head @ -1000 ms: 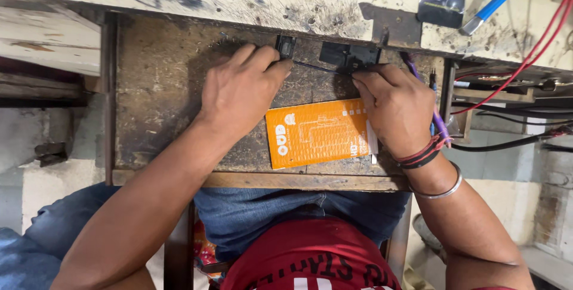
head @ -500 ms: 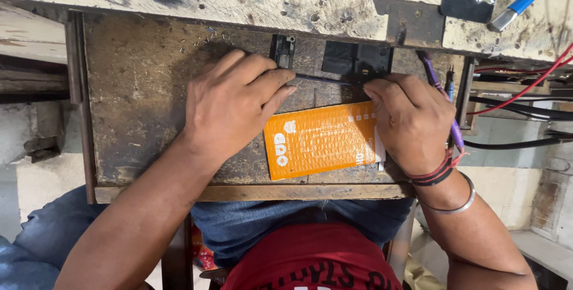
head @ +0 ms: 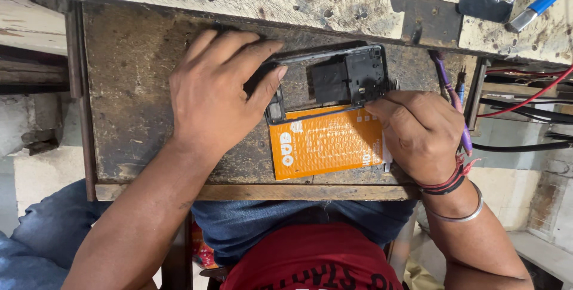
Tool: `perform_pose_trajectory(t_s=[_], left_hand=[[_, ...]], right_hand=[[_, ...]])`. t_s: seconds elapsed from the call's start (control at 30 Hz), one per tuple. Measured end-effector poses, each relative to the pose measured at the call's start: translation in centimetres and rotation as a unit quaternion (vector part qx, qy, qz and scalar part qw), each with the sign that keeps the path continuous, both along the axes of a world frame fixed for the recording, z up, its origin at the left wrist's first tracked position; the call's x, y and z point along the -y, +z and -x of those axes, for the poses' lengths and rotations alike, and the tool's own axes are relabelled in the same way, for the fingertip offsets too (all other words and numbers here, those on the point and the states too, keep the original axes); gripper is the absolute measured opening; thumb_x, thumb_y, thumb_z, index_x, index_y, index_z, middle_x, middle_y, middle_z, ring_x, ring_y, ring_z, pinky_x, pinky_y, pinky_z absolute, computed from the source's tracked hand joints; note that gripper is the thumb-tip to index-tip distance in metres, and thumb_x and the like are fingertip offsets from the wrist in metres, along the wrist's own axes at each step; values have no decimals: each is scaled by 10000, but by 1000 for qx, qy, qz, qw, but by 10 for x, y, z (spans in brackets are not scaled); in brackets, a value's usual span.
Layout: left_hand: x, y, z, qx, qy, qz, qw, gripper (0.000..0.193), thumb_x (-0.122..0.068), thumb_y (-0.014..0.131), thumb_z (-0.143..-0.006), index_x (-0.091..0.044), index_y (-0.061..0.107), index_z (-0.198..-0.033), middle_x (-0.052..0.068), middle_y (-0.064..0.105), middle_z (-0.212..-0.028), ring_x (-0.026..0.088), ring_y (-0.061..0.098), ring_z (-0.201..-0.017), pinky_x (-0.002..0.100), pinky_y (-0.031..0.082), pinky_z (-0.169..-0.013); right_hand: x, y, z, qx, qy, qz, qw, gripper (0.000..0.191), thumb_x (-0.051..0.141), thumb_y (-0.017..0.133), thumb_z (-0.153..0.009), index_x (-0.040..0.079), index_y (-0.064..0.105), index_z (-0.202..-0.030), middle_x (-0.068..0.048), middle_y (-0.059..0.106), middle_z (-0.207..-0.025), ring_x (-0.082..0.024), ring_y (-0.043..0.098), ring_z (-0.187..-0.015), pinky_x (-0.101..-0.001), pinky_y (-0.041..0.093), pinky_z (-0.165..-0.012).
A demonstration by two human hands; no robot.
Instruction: The person applies adhesive from a yellow tube onto a phone screen, aligns the screen onto the phone body, and presses it in place. They then wrap rubber bands around the phone, power the screen on, and finally handle the phone frame and back cover on the workbench.
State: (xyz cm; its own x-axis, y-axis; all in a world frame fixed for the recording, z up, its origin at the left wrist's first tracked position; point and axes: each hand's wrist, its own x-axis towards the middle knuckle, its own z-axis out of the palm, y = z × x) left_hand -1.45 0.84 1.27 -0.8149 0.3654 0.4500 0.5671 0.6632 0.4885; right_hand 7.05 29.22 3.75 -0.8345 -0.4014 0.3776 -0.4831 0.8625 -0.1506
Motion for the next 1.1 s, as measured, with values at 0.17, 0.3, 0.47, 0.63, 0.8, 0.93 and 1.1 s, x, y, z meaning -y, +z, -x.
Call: perform_pose_trajectory(t_s=[0.17,0.3,0.47,0.63,0.8,0.93,1.1], left_hand=[[-1,1,1,29,-22,-12,999,200,-273,829,-959,-167,802,-1126,-8,735,-1032,181,662,-918,339,562,-805],[-2,-1,1,54,-23,-11,998,134,-259,824,-946,-180,816,-1054,-28,745,-945,173,656,-840,338,551,-732],[8,-1,4,31,62,-1,998,88,-234,829,-968,-173,815,-1029,-11,738,-911,182,677,-789,334,541,-684],[37,0,12,12,195,61,979,115,-221,844,-948,-170,820,-1048,37,733,-904,213,695,-760,367,536,-640],[56,-1,13,7,255,62,965,104,-167,831,-960,-156,813,-1063,50,747,-956,240,712,-801,396,540,-679],[52,-7,21,49,236,8,971,85,-224,839,-965,-166,813,-1022,44,754,-934,213,716,-745,381,534,-635],[40,-19,26,2,166,-16,986,114,-218,850,-932,-139,801,-998,54,750,-968,275,696,-914,419,538,-814]], right_hand=[[0,2,1,6,21,2,1000,299,-68,739,-774,79,757,-1034,-57,701,-1005,-237,690,-886,-349,540,-721],[1,5,3,13,32,-7,999,317,-58,739,-720,78,760,-1006,-66,703,-968,-245,689,-854,-378,534,-736],[5,9,-7,28,5,-11,1000,329,-84,744,-737,88,761,-1017,-54,700,-976,-237,683,-859,-336,533,-704],[10,2,-26,37,-20,1,999,319,-65,790,-730,87,771,-1009,-55,694,-952,-221,669,-815,-341,531,-712],[9,-8,-36,36,-45,5,998,274,-28,839,-793,109,769,-1020,-30,697,-978,-205,669,-821,-322,523,-697],[10,-12,-40,44,-51,5,998,280,-15,829,-802,120,774,-1040,-25,707,-1011,-196,680,-814,-318,530,-718],[13,-15,-44,49,-70,4,996,267,3,832,-820,116,778,-1055,-31,716,-1034,-209,678,-827,-327,525,-727]])
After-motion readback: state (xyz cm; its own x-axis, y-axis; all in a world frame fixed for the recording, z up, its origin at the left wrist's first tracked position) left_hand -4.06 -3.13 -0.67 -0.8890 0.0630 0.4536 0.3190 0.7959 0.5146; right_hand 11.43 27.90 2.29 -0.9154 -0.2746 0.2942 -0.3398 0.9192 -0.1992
